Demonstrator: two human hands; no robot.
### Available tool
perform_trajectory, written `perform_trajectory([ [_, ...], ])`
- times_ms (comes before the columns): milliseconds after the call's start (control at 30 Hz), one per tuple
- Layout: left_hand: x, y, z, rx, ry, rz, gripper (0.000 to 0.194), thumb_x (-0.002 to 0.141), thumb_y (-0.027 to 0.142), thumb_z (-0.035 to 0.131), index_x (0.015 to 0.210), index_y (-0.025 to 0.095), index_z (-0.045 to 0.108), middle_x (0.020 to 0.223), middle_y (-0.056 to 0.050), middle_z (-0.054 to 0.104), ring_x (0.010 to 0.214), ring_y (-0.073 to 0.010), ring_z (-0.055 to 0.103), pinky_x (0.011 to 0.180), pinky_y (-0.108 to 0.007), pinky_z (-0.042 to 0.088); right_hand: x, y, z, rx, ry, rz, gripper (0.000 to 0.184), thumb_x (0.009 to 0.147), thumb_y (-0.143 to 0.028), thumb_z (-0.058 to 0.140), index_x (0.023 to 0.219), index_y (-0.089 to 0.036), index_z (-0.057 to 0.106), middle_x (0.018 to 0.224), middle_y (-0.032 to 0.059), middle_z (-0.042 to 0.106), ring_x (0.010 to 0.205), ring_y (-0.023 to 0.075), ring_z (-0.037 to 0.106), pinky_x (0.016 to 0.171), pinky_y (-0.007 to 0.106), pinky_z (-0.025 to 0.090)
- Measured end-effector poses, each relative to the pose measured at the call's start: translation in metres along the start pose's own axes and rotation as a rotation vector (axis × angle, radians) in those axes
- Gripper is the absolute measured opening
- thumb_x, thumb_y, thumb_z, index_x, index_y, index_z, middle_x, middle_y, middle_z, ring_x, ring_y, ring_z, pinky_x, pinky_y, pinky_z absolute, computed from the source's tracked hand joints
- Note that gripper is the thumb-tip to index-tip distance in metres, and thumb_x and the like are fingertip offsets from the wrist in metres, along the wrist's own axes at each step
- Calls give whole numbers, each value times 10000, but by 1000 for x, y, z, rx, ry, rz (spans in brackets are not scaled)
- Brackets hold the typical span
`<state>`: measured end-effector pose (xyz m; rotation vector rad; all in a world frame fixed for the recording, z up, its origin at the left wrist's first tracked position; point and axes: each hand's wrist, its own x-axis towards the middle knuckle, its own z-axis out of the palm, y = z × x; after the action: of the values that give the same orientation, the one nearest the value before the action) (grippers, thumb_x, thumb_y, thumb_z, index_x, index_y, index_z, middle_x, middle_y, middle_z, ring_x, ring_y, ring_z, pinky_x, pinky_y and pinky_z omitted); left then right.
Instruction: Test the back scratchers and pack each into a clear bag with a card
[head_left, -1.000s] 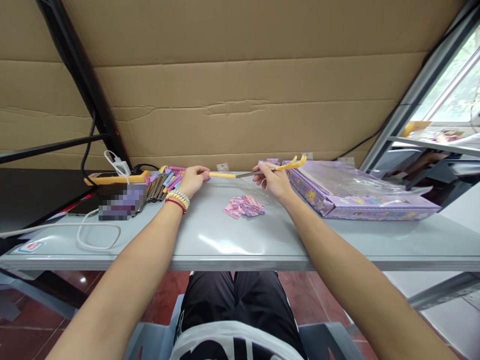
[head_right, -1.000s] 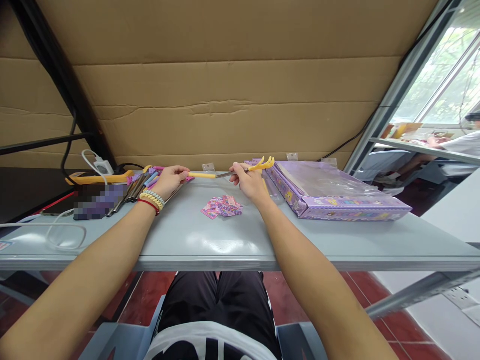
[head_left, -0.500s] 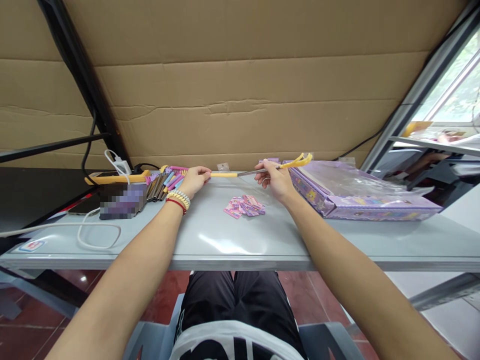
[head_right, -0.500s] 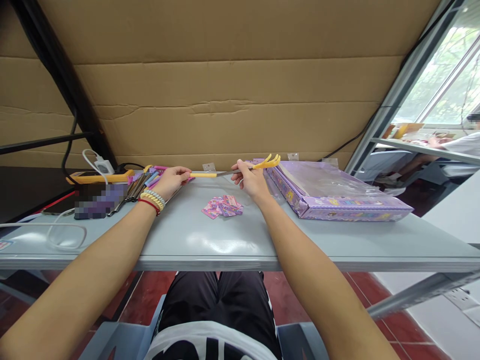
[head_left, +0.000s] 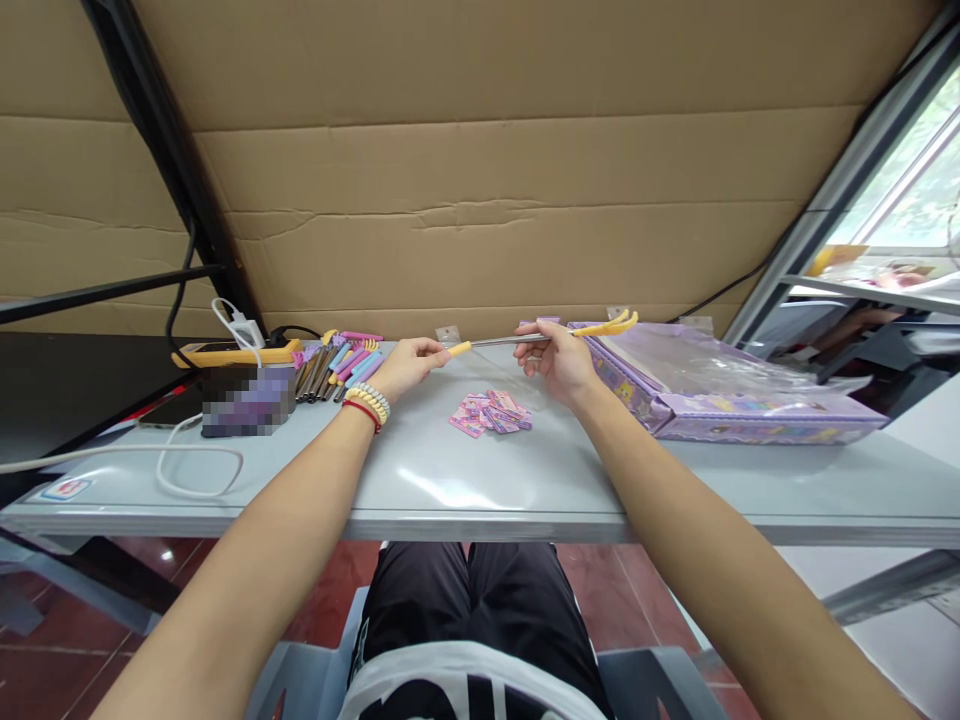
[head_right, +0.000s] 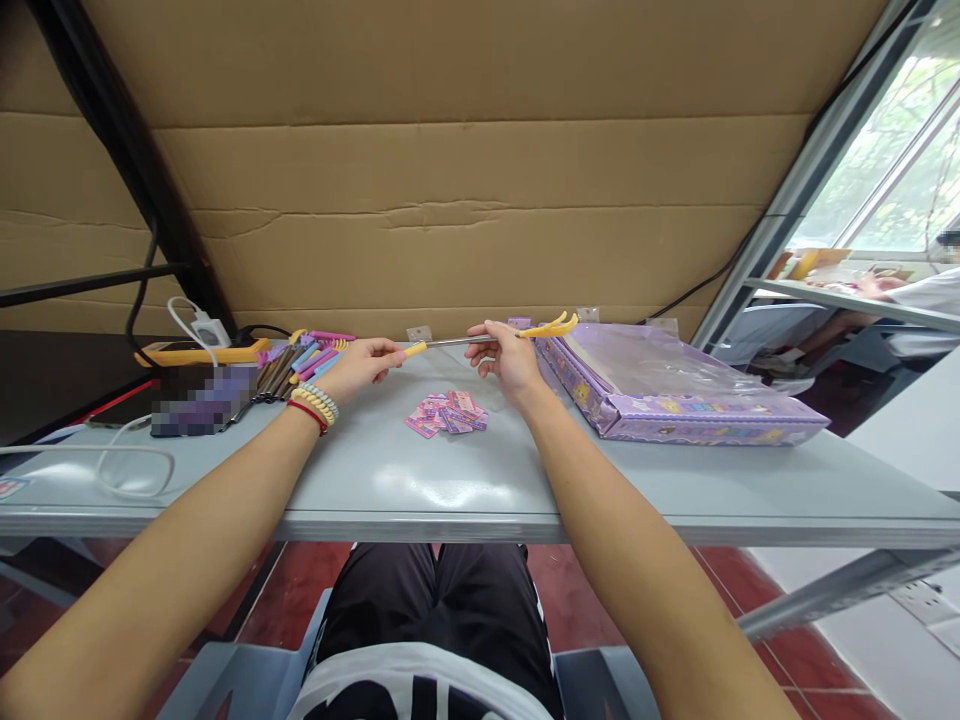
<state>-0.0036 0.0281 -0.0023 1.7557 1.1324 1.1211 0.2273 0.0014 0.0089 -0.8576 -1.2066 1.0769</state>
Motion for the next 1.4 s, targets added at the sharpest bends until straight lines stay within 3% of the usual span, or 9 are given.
perform_trajectory([
  [200,-5,5,0,89,-133,55,392,695,493,689,872,144,658,712,-10,573,568,-83,428,501,-218,337,-2,-3,0,40,-21,20,230,671,-374,564,733,-160,623,545,30,604,480,126,527,398,226,357],
  [400,-9,10,2,165,-203,104,432,710,520,657,895,131,673,701,-14,570,604,-92,457,509,-212,340,-4,-4,2,43,-32,42,204,667,-319,532,687,-144,635,502,37,593,456,128,526,396,227,359],
  [667,-5,3,4,216,-273,197,494,716,505,657,1006,107,695,780,-41,649,692,-126,525,641,-262,427,-5,-3,4,-6,-60,52,161,633,-277,531,644,-147,625,466,35,584,417,125,500,389,231,347],
  [867,-5,1,6,285,-268,263,415,750,439,616,986,110,707,925,-65,698,803,-167,570,745,-287,439,-5,2,2,-28,-127,30,162,658,-296,567,685,-149,630,492,26,602,424,121,507,397,229,351],
  [1167,-15,12,12,348,-127,338,306,755,383,578,824,118,714,647,8,583,594,-98,440,562,-230,339,-4,1,2,25,-156,78,176,651,-315,555,698,-157,615,513,23,609,430,118,516,403,224,372],
  [1400,-15,10,13,527,-140,439,310,818,362,518,894,131,710,585,30,533,545,-87,404,552,-226,310,-1,3,1,-112,-115,81,220,705,-372,605,689,-153,593,518,22,599,403,107,505,374,216,356],
])
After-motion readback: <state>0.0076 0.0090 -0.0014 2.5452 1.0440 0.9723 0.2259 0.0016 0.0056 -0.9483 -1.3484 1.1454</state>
